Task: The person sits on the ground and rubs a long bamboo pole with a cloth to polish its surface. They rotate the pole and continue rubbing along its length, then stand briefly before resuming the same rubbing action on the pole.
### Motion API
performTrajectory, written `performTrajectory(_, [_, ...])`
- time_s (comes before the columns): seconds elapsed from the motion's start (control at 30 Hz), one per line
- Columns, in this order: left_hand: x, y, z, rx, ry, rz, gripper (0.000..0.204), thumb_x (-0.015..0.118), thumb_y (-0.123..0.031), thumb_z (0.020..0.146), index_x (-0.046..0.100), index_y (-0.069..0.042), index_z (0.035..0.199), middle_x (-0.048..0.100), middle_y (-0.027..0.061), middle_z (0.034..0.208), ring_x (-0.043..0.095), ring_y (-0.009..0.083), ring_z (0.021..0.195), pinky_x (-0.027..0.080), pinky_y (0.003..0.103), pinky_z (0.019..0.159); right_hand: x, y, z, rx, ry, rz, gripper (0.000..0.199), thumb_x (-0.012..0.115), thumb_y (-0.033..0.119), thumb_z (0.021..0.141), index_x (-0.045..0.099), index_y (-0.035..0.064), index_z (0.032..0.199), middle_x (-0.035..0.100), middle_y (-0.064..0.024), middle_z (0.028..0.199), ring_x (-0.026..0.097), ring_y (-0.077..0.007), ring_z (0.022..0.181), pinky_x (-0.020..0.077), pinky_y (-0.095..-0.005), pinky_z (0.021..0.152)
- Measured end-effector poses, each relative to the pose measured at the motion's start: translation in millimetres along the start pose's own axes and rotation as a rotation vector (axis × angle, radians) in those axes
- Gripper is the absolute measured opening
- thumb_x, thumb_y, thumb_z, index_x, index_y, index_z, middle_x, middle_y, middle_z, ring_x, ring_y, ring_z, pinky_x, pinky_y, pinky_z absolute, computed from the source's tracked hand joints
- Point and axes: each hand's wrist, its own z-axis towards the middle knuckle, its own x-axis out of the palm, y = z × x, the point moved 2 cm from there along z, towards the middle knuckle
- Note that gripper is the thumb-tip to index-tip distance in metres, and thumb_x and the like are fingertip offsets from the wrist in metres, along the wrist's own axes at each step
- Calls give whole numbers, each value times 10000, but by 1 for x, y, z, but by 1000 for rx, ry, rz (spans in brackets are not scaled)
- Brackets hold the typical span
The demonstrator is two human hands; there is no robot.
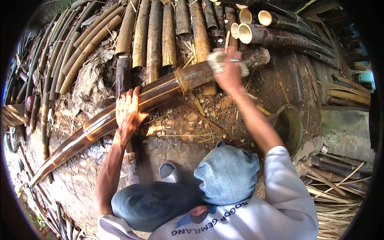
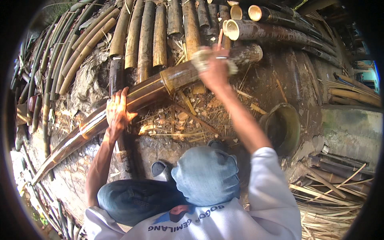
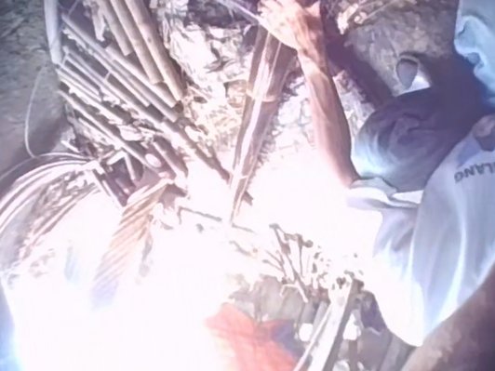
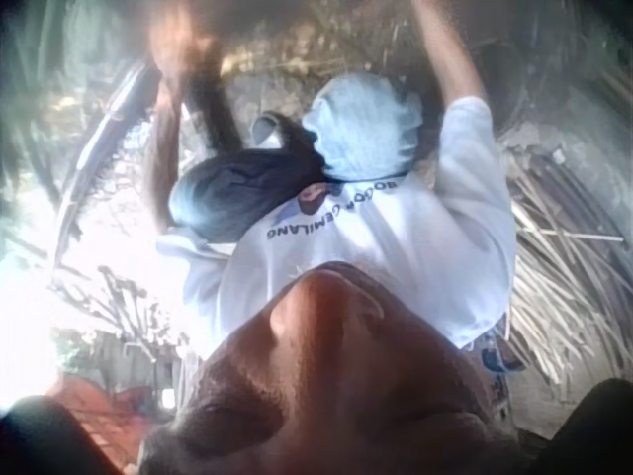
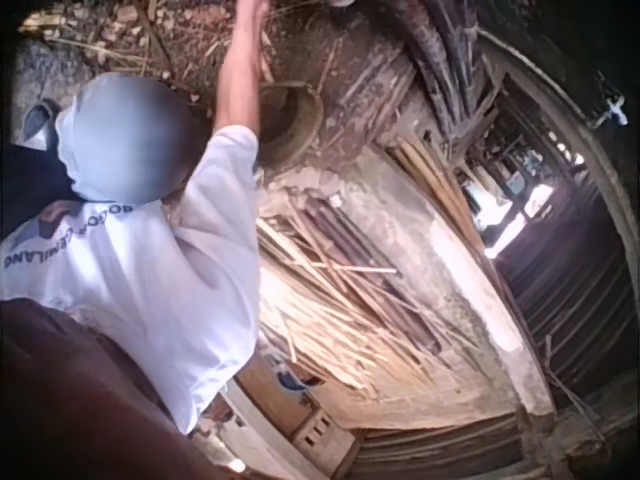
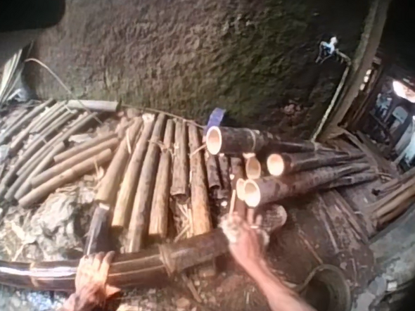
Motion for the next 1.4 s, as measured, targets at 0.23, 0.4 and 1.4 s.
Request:
performTrajectory(0.23, [-14,1,-22,66,80,-101,1006,936,-282,527,487,-55,1398,604,137,1207,595,338,1090,491,438,939,80,13,-72,-807,-13,-200,680,829,341,756,621,106,1359,610,-114,1415,374,-349,1468,221,-535,1247])
performTrajectory(0.4, [-11,-12,-54,68,-1,-121,1069,936,-277,505,455,-73,1438,598,134,1278,585,352,1137,474,456,962,-93,-107,-37,-162,-99,-932,519,657,185,969,504,193,1466,552,-75,1475,441,-353,1415,401,-499,1160])
performTrajectory(1.4, [-9,-20,-63,18,-64,-107,1037,934,-246,522,443,-50,1415,555,145,1289,532,362,1214,431,471,1018,15,16,-71,-335,283,-408,515,649,307,966,545,57,1404,499,-145,1511,391,-348,1451,67,-565,1264])
